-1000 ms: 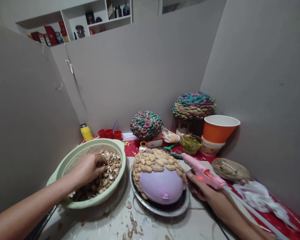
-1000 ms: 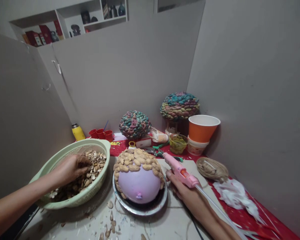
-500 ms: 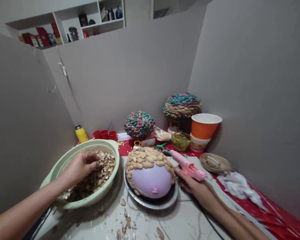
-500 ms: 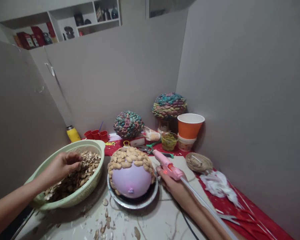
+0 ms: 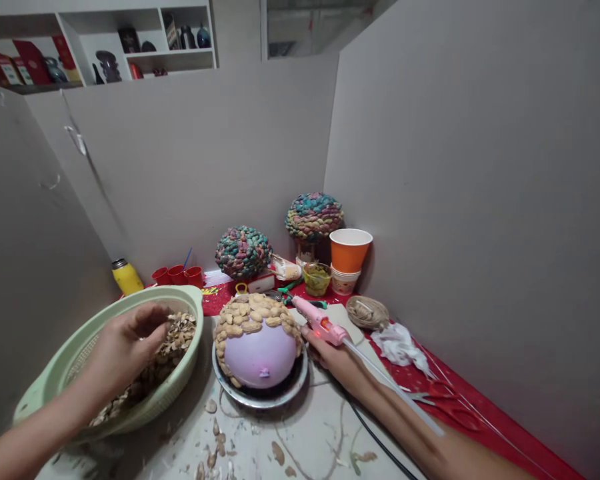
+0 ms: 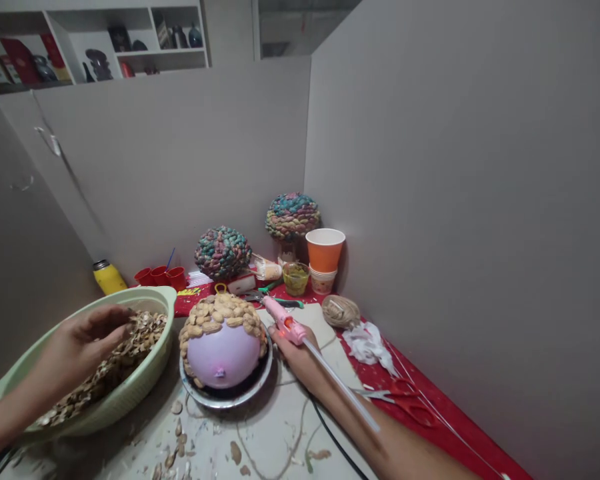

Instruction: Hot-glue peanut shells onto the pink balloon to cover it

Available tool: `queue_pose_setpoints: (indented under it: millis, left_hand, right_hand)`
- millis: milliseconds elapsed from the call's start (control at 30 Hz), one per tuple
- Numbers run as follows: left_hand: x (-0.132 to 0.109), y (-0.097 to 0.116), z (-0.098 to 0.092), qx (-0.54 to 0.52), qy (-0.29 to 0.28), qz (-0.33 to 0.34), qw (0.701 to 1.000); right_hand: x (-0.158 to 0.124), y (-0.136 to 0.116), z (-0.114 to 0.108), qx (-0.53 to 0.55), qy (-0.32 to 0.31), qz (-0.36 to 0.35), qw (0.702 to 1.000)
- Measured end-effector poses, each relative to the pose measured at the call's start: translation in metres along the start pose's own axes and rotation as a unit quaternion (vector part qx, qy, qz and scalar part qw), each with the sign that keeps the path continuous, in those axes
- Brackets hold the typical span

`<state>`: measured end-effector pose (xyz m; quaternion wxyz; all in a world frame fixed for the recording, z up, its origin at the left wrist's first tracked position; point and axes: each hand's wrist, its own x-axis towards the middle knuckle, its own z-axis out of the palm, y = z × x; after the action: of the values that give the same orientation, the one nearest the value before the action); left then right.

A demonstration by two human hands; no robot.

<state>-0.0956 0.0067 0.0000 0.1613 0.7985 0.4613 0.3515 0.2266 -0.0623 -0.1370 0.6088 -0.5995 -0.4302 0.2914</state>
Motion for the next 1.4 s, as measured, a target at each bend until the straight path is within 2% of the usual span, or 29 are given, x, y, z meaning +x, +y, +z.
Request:
queue_pose_setpoints:
  millis: [67, 167, 267, 400, 500, 633, 900, 1000, 1233, 1400]
  left_hand:
    - [-0.008, 0.019, 0.010, 0.036, 0.016, 0.089, 0.995]
    - [-0.017, 0.046, 0.029, 0.070, 0.024, 0.232, 0.970]
    - [-0.020, 0.065, 0.054, 0.115, 0.068, 0.307, 0.942]
    - [-0.014, 0.077, 0.086, 0.222, 0.113, 0.340, 0.907]
    - [-0.007, 0.084, 0.100, 0.273, 0.124, 0.343, 0.890]
    - [-0.002, 0.092, 0.106, 0.325, 0.121, 0.346, 0.872]
    - [-0.009, 0.098, 0.103, 0.375, 0.089, 0.378, 0.842]
    - [-0.011, 0.096, 0.101, 0.353, 0.082, 0.387, 0.848]
    - [-0.008, 0.089, 0.097, 0.183, 0.048, 0.325, 0.927]
    - [0.000, 0.089, 0.099, 0.148, 0.024, 0.301, 0.942]
  right_hand:
    - [0.000, -0.001, 0.000, -0.005, -0.004, -0.006, 1.000]
    - [0.001, 0.001, 0.000, -0.007, -0.004, -0.018, 1.000]
    - [0.002, 0.001, 0.000, -0.009, 0.004, -0.031, 0.999]
    - [0.001, -0.002, 0.000, -0.016, 0.014, -0.045, 0.999]
    - [0.001, -0.003, -0.001, -0.020, 0.015, -0.052, 0.998]
    - [0.001, -0.003, -0.003, -0.027, 0.014, -0.060, 0.998]
    - [0.002, 0.003, -0.004, -0.022, 0.007, -0.060, 0.998]
    - [0.002, 0.003, -0.004, -0.021, 0.004, -0.063, 0.998]
    - [0.002, 0.003, -0.006, -0.017, -0.006, -0.085, 0.996]
    - [0.002, 0.001, -0.005, -0.008, -0.010, -0.100, 0.995]
